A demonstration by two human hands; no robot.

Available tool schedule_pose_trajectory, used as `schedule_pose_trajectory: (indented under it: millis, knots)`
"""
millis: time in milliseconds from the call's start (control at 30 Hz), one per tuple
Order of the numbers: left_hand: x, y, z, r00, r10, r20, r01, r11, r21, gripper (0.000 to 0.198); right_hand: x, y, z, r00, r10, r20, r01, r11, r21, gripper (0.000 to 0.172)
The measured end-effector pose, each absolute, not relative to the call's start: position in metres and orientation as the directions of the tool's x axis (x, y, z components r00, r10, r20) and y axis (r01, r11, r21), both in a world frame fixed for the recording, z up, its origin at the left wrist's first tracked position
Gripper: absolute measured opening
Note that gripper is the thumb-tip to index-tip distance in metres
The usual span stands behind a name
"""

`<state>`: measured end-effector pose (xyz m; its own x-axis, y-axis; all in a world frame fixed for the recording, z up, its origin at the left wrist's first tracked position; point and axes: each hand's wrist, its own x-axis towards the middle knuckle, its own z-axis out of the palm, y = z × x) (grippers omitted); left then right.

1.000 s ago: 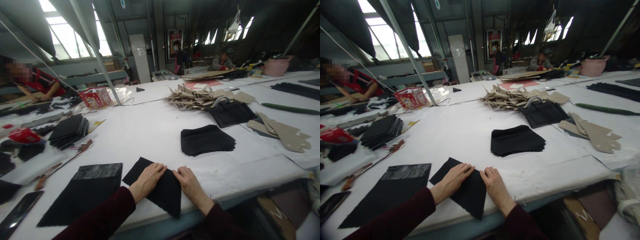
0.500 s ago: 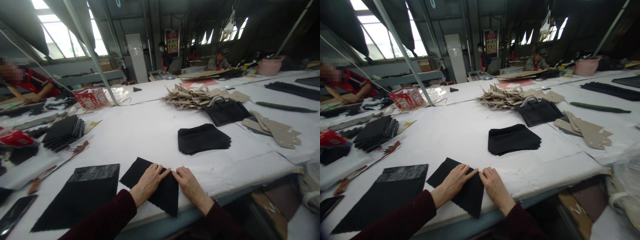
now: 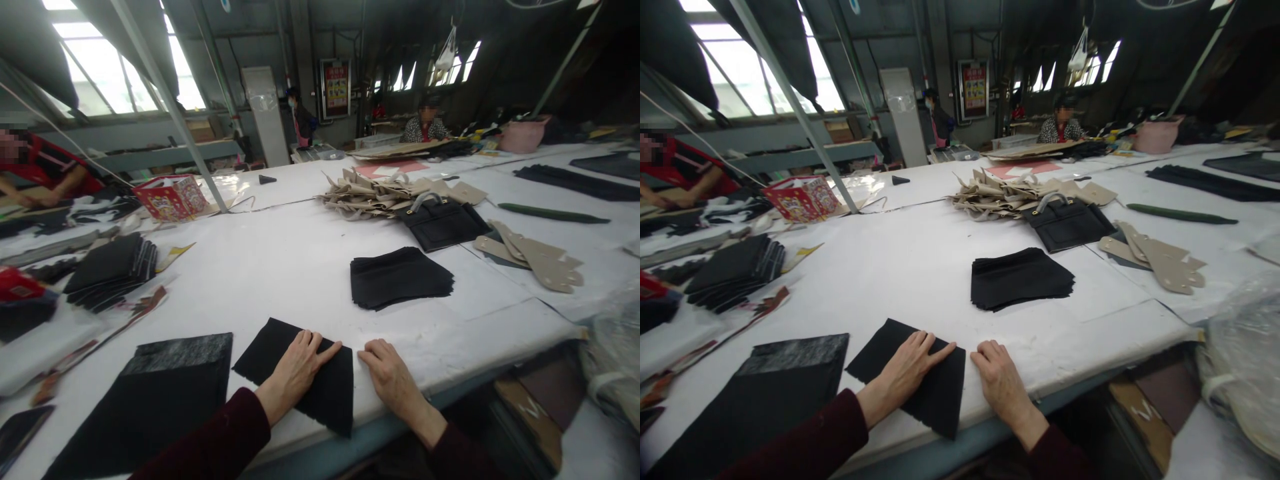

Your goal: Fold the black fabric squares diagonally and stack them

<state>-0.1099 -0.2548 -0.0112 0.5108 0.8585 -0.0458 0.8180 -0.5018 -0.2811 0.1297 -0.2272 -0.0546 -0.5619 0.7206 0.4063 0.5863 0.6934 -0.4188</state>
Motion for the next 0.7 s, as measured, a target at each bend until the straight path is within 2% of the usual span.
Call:
schedule_pose_trajectory:
  millis: [67, 133, 200, 333, 433, 600, 700]
  knots:
    - [-0.110, -0.255, -0.012, 0.515, 0.856, -0.042, 0.815, -0.504, -0.286, 0.072, 0.127, -0.226, -0.055, -0.478, 0.769, 0.425, 0.587, 0.639, -0.497, 0.032]
    - [-0.109, -0.255, -0.014, 0.515, 0.856, -0.035, 0.816, -0.502, -0.287, 0.072, 0.116, -0.227, -0.053, -0.440, 0.790, 0.426, 0.600, 0.612, -0.516, 0.041]
    - [-0.109, -0.255, -0.015, 0.509, 0.860, -0.029, 0.822, -0.496, -0.280, 0.072, 0.102, -0.229, -0.050, -0.473, 0.779, 0.412, 0.631, 0.626, -0.458, 0.045]
    - [-0.118, -0.257, -0.017, 0.503, 0.864, -0.029, 0.840, -0.496, -0.218, 0.068, 0.081, -0.237, -0.048, -0.553, 0.748, 0.367, 0.710, 0.654, -0.262, 0.038]
    - [-0.141, -0.257, -0.017, 0.476, 0.879, -0.037, 0.864, -0.475, -0.168, 0.067, 0.080, -0.240, -0.053, -0.571, 0.740, 0.356, 0.725, 0.658, -0.204, 0.039]
    - [-0.198, -0.245, -0.013, 0.328, 0.941, -0.088, 0.929, -0.338, -0.150, 0.070, 0.085, -0.239, -0.058, -0.581, 0.738, 0.345, 0.715, 0.664, -0.217, 0.041]
    - [-0.221, -0.232, -0.008, 0.253, 0.964, -0.086, 0.961, -0.261, -0.087, 0.062, 0.085, -0.236, -0.053, -0.569, 0.755, 0.325, 0.707, 0.652, -0.275, 0.039]
